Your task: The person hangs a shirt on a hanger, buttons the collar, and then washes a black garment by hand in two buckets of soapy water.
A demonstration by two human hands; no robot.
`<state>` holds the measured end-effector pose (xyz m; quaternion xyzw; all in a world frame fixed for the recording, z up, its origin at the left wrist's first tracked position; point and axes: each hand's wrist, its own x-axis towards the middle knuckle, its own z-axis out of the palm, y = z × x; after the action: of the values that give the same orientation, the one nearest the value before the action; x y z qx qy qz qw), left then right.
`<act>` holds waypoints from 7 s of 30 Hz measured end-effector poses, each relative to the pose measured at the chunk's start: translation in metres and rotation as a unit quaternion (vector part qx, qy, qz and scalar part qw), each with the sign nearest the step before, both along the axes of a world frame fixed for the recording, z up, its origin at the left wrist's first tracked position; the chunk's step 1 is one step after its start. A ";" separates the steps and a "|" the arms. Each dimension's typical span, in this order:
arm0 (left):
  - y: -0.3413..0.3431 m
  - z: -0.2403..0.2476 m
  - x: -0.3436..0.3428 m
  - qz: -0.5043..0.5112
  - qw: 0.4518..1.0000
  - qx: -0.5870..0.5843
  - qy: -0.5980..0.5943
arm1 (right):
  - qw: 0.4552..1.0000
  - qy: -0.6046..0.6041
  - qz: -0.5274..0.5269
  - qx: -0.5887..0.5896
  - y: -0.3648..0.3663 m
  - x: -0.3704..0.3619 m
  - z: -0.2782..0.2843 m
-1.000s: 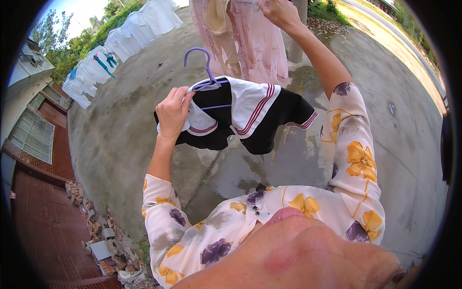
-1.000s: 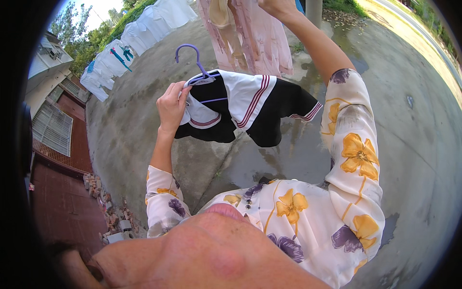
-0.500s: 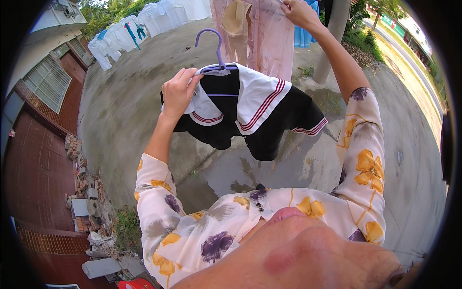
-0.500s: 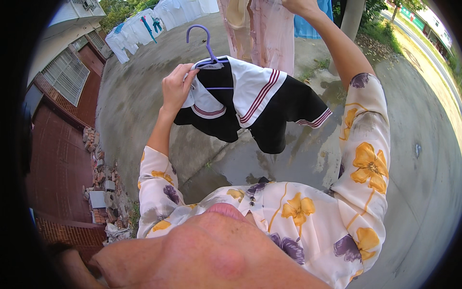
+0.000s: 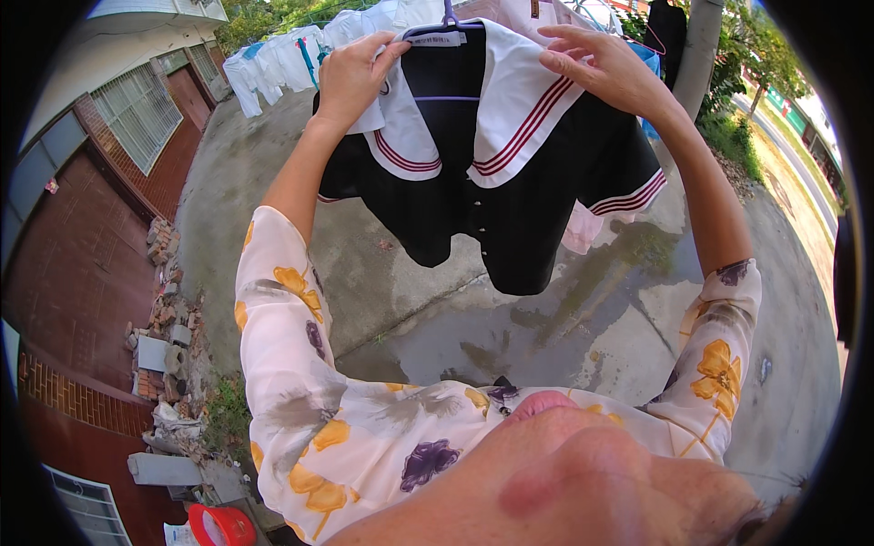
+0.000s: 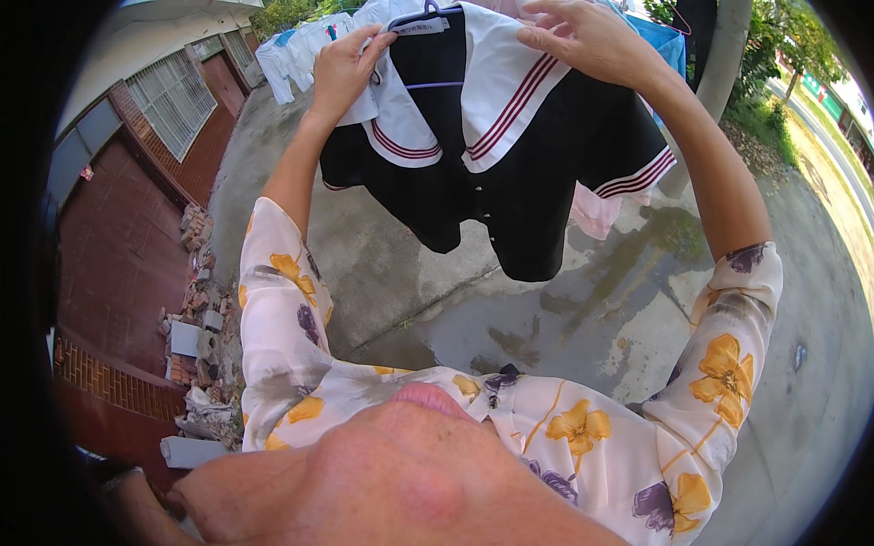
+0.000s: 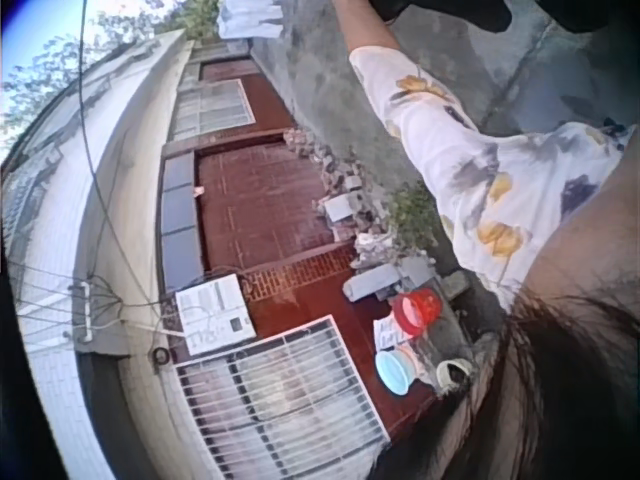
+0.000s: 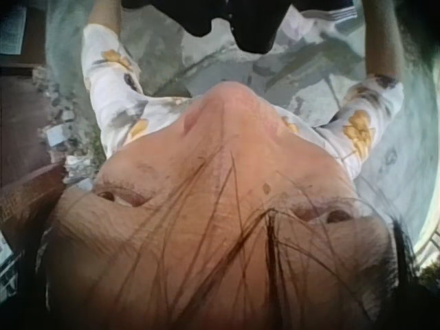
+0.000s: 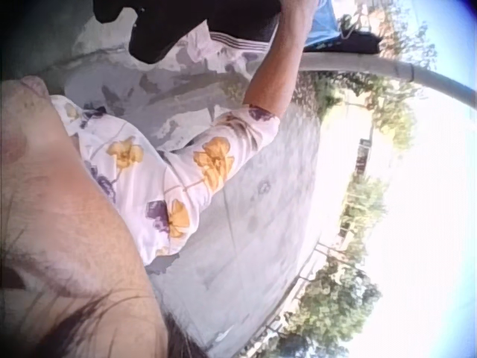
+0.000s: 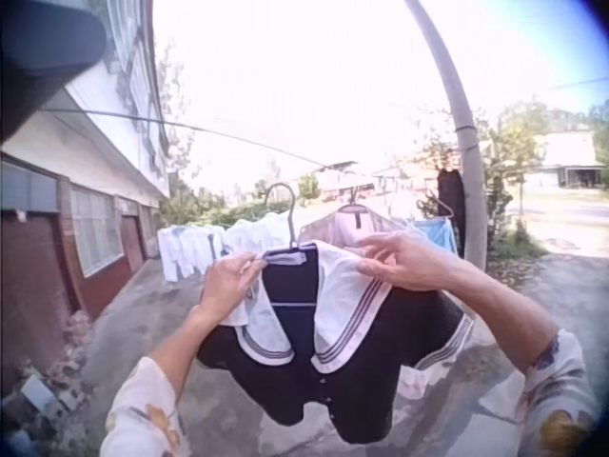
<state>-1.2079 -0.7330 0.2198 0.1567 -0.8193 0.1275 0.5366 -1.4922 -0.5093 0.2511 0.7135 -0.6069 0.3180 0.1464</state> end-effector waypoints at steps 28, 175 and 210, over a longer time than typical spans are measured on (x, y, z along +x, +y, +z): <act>-0.074 0.031 0.025 -0.199 0.974 0.024 0.106 | 0.925 0.161 -0.129 -0.319 -0.053 0.127 -0.017; -0.045 -0.150 0.006 -0.597 0.581 0.553 -0.008 | 0.976 0.185 -0.108 0.048 -0.027 0.163 -0.029; 0.005 -0.098 -0.052 -0.619 0.633 0.442 0.143 | 0.989 0.139 -0.045 -0.001 -0.025 0.156 -0.032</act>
<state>-1.2594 -0.7283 0.1218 -0.1528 -0.5949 -0.6366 0.4664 -1.3362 -0.5344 0.2189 0.7228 -0.6114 0.2098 0.2443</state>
